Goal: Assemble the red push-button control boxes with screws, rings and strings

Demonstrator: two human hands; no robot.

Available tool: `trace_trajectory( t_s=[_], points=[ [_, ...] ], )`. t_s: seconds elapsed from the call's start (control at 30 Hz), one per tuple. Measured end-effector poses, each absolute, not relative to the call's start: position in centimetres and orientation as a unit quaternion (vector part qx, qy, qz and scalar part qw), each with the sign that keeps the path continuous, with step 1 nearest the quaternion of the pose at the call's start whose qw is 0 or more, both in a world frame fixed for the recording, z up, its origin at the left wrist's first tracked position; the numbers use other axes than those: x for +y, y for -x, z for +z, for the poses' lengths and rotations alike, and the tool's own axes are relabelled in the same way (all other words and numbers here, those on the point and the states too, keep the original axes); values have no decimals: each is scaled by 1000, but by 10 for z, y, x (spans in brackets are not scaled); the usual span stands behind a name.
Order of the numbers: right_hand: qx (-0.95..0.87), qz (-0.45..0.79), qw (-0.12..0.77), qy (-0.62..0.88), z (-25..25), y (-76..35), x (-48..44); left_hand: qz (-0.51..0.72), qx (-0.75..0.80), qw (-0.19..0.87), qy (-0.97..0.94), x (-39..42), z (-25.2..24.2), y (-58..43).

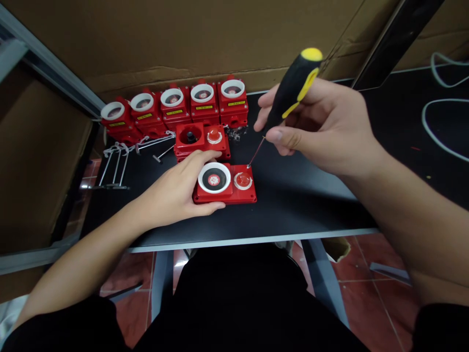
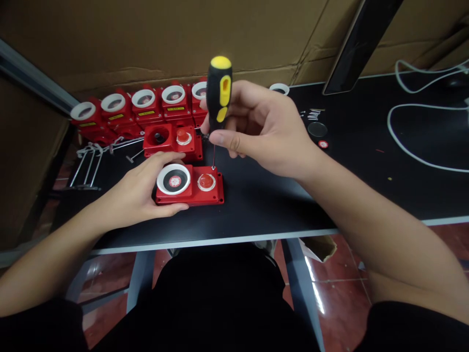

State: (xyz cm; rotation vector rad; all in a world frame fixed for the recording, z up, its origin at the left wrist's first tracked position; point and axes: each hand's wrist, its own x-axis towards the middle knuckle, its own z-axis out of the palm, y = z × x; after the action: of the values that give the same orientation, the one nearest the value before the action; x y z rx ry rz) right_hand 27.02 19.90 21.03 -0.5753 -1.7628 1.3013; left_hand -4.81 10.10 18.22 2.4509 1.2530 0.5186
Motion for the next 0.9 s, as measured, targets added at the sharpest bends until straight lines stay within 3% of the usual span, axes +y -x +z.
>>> trace_trajectory(
  t_s=[0.9],
  points=[
    [-681,554,438,195,206,-269,199,176,435,164,-868,103,182,50]
  ],
)
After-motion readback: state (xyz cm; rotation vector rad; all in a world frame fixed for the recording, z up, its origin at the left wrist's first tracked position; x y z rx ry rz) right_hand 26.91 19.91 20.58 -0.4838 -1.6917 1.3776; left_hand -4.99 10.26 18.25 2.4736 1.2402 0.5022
